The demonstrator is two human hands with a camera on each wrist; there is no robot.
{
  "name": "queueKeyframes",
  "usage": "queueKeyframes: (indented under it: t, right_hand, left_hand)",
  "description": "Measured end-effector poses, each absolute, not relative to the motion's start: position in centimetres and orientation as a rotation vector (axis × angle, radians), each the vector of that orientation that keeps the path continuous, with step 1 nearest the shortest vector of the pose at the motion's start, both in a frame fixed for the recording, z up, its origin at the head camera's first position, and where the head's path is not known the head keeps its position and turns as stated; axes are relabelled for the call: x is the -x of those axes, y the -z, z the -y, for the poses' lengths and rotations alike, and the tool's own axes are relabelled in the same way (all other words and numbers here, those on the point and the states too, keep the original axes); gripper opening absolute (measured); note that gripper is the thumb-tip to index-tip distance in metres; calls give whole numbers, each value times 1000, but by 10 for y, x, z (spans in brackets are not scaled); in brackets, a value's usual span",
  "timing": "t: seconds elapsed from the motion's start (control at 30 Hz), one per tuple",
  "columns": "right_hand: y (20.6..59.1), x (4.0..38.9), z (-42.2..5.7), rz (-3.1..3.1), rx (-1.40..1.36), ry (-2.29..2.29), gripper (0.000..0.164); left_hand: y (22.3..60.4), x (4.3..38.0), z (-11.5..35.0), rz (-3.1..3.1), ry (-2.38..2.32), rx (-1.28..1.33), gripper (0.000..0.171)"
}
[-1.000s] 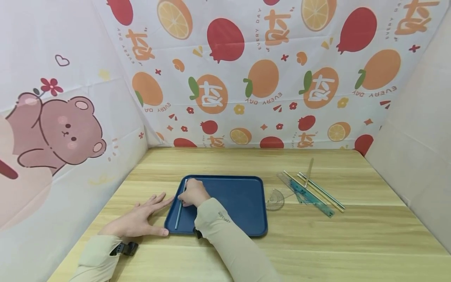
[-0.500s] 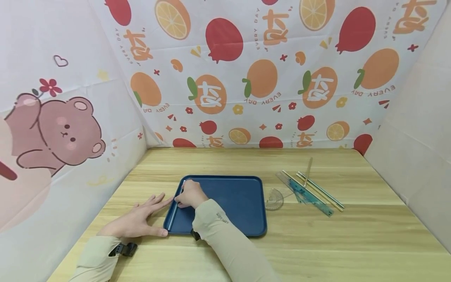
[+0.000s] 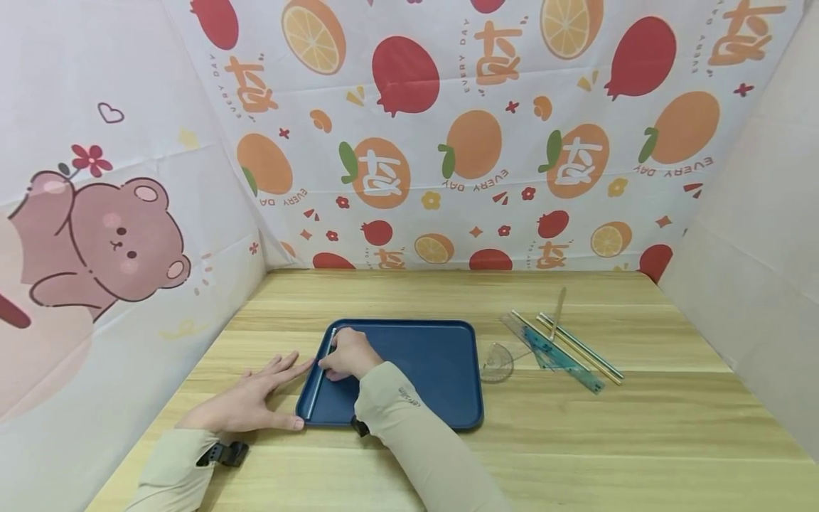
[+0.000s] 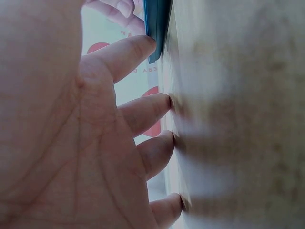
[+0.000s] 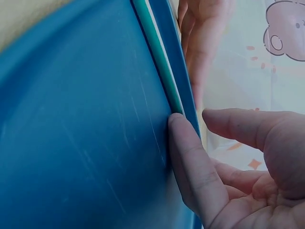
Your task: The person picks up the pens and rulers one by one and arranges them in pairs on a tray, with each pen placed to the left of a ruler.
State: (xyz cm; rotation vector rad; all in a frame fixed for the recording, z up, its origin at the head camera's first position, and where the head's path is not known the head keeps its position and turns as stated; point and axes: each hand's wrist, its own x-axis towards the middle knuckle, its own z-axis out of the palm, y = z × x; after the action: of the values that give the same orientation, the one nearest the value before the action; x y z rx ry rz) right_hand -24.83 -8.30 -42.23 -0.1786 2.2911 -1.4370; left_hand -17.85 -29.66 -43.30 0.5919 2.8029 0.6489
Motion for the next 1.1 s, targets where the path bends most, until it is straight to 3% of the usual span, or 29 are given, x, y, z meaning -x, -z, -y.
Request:
queueKeyframes:
  t: [0.6,1.1]
  right_hand:
    - [424,241,58,-2296,271,1394,54]
    - [416,235,28,-2255,414,1381,59]
  left_hand:
    - [436,179,296,-2802,-655,-595,109]
    - [436,181,297,-2797,-673,-581,110]
